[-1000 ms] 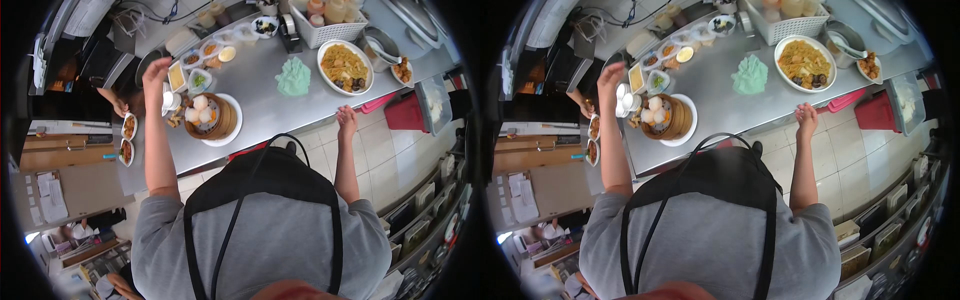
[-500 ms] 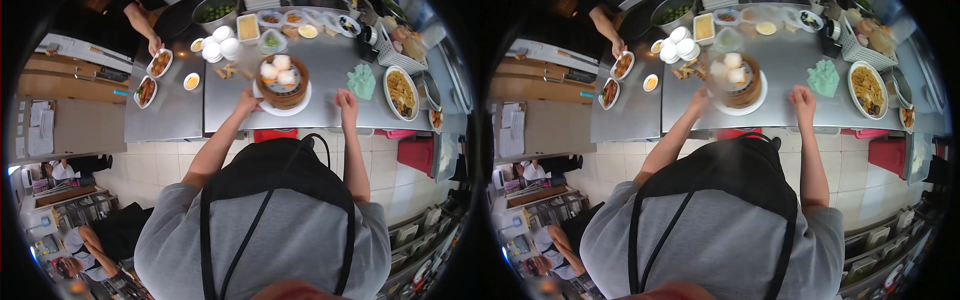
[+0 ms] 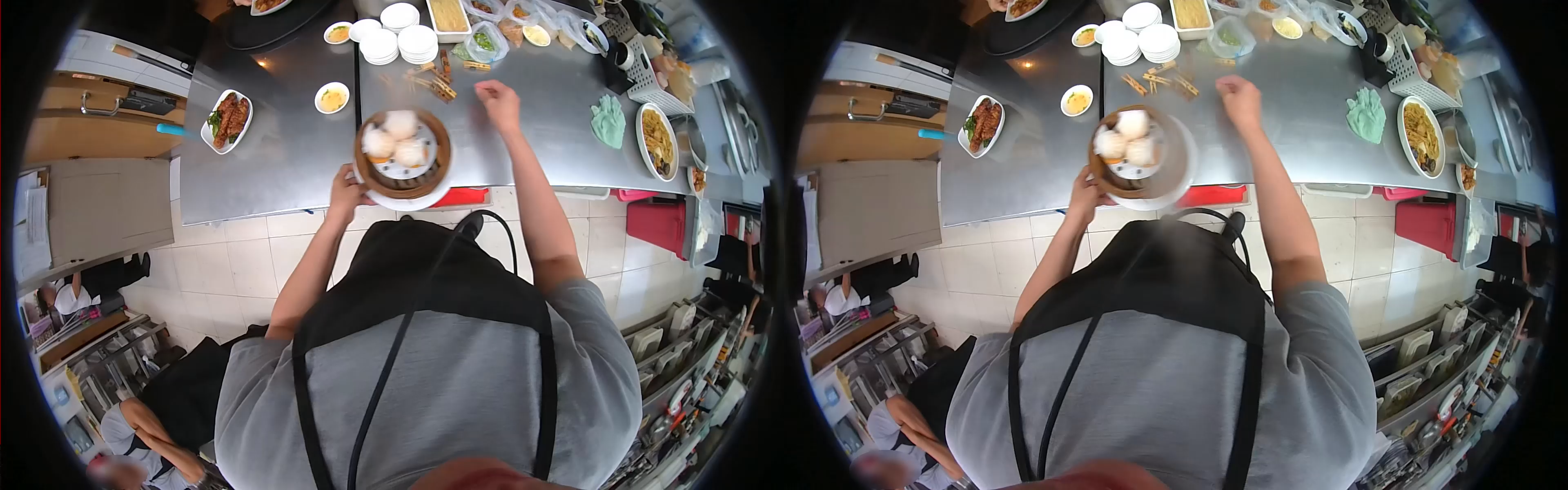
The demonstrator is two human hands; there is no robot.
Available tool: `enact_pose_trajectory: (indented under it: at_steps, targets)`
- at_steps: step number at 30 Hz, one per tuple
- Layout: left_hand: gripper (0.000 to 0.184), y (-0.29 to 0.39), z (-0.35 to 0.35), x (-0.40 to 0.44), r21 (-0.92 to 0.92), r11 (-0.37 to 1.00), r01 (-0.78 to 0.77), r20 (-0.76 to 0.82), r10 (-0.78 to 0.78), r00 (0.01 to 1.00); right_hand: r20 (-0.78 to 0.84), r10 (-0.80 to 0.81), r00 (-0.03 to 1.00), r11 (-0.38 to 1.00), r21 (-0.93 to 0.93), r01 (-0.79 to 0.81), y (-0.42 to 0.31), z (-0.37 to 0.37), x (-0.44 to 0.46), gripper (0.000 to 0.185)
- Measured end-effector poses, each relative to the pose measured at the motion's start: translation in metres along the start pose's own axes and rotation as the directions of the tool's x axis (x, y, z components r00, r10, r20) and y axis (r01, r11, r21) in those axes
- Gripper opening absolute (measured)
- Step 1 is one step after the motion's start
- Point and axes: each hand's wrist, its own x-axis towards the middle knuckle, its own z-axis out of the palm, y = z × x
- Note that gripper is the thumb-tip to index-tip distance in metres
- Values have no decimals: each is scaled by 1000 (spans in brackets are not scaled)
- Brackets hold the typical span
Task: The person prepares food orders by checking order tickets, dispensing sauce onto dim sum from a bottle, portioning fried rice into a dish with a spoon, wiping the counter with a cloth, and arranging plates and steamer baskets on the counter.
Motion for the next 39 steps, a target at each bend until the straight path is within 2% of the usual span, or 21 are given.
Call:
enact_pose_trajectory:
  at_steps: [2, 4, 8, 10, 11, 13, 17, 19, 20, 22, 23, 25, 26, 28, 32, 34, 35, 37, 38, 39]
  targets:
    - [36, 3, -22, -7, -7, 1000, 5, -50, -5, 999, 15, -3, 1000, 999, -32, 3, -13, 26, -7, 13]
    - [34, 4, -37, -7, -18, 1000, 6, -78, -8, 997, 4, -323, 946, 905, -290, 310, -17, 43, -16, 12]
    - [34, 3, -46, -6, -44, 999, -7, -75, 4, 997, 19, -307, 951, 883, -368, 292, -15, 52, -16, 9]
    - [35, 1, -48, -6, -61, 998, -19, -69, 15, 998, -31, -135, 990, 972, -196, 127, -11, 47, -8, 9]
    - [35, 0, -48, -6, -70, 997, -30, -54, 26, 998, -26, -137, 990, 972, -199, 129, -8, 44, -5, 9]
    - [36, 0, -49, -5, -59, 998, -22, -54, 19, 998, -19, 7, 1000, 994, -106, -9, -13, 36, -1, 9]
    - [36, 3, -49, -5, -33, 999, -1, -48, -1, 999, -24, 18, 1000, 984, -178, -22, -21, 34, -3, 11]
    - [36, 2, -50, -4, -39, 999, 3, -43, -4, 999, -44, -157, 987, 936, -324, 135, -40, 33, -12, 11]
    - [36, 2, -51, -4, -42, 999, 5, -37, -6, 999, -42, -157, 987, 936, -324, 135, -36, 36, -13, 11]
    - [35, 4, -49, -6, -37, 999, 9, -45, -11, 999, 96, -301, 949, 823, -475, 310, -26, 38, -16, 16]
    - [35, 6, -47, -7, -32, 999, 12, -52, -14, 999, 96, -301, 949, 824, -475, 309, -21, 36, -14, 16]
    - [35, 8, -47, -7, -25, 999, 22, -50, -23, 999, 77, -187, 979, 929, -312, 202, -19, 31, -8, 19]
    - [35, 9, -47, -7, -18, 999, 30, -46, -31, 998, 77, -184, 980, 929, -311, 199, -18, 28, -3, 19]
    - [34, 9, -47, -7, -18, 999, 30, -45, -31, 999, -79, -215, 973, 941, -284, 185, -27, 21, 6, 19]
    - [32, 11, -46, -7, -8, 999, 31, -49, -31, 998, -145, -205, 968, 955, -245, 166, -53, 24, 2, 20]
    - [32, 7, -46, -6, -8, 1000, 29, -51, -29, 998, 108, -111, 988, 935, -325, 141, -42, 42, -3, 28]
    - [32, 6, -47, -5, -13, 1000, 21, -57, -21, 998, 102, -117, 988, 936, -320, 144, -39, 53, -9, 28]
    - [32, 4, -47, -3, -4, 1000, 24, -45, -24, 999, 148, -124, 981, 845, -502, 183, -39, 76, -20, 29]
    - [32, 3, -47, -2, -23, 1000, 21, -53, -22, 998, 147, -139, 979, 848, -494, 194, -35, 81, -19, 29]
    - [33, 3, -48, -1, -22, 1000, 20, -40, -21, 999, 73, -159, 985, 840, -514, 174, -29, 82, -17, 27]
